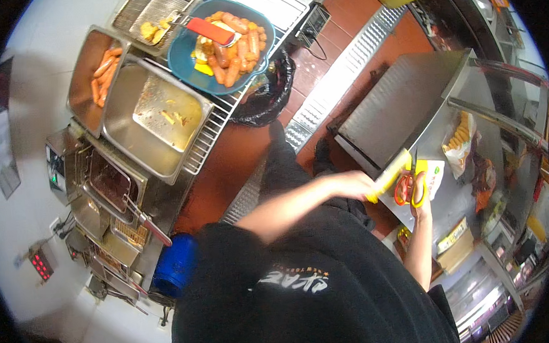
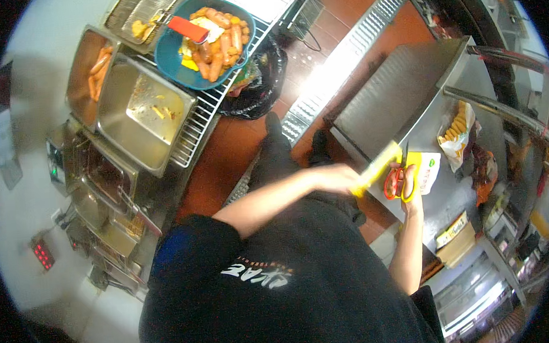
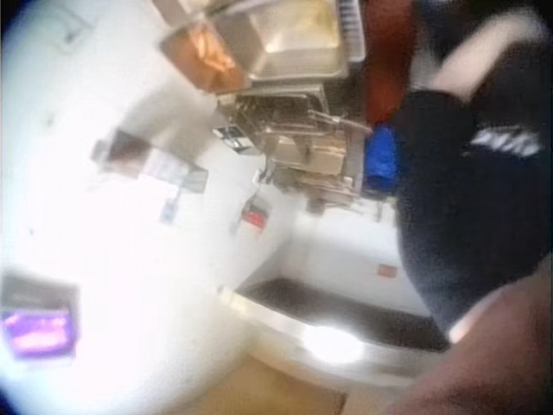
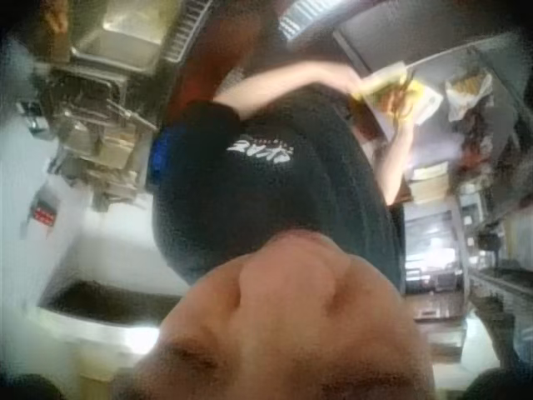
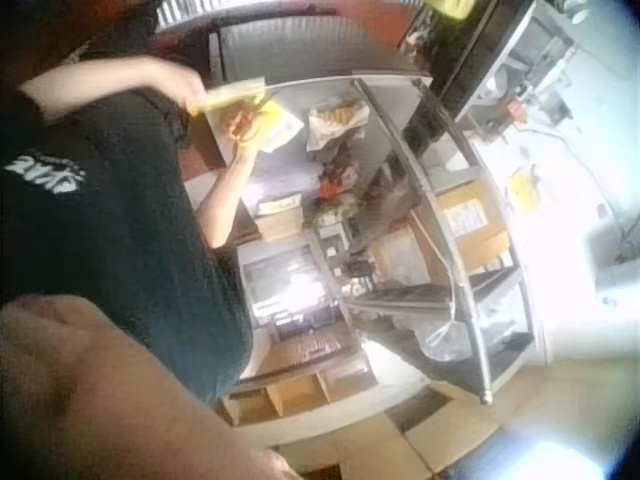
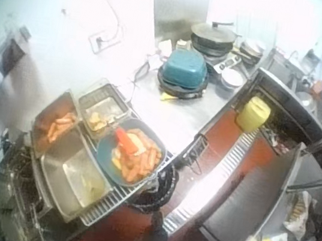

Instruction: The person opens a package of round yellow items and places them into a fryer basket. They then tear lettuce leaves and place them into a paper bag, add a cooked patty and a fried egg, and fold the bag to complete the assembly.

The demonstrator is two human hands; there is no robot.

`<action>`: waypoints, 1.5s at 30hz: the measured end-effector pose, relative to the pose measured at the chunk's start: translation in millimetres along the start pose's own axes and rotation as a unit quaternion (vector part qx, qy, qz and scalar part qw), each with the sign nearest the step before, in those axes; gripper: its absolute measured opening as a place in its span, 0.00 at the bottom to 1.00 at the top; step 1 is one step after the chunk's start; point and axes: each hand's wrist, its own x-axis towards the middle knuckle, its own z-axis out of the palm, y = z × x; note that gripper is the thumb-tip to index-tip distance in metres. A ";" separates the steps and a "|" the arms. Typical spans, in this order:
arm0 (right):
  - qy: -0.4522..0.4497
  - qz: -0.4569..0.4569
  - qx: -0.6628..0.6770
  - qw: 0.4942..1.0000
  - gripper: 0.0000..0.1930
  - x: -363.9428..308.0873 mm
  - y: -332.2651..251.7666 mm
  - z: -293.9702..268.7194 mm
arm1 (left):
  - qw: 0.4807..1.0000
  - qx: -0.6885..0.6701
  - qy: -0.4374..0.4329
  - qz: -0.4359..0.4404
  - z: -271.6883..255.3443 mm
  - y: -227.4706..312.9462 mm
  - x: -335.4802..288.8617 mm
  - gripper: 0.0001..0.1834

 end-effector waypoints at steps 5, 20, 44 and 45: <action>-0.082 -0.093 -0.057 0.991 0.24 -20.0 -38.2 55.7 | 0.876 -0.106 0.467 0.062 -151.3 -19.7 -35.7 0.10; 0.449 -0.100 -0.307 0.833 0.24 -32.0 54.1 -114.0 | 0.861 -0.004 0.500 0.092 -141.1 21.5 -60.0 0.13; 0.360 -0.172 -0.306 0.864 0.24 31.2 73.4 -177.5 | 0.972 -0.015 0.224 0.074 9.0 87.6 -3.2 0.19; 0.327 -0.160 -0.243 0.899 0.24 35.3 72.2 -176.1 | 0.985 -0.025 0.172 0.012 36.3 66.5 21.3 0.20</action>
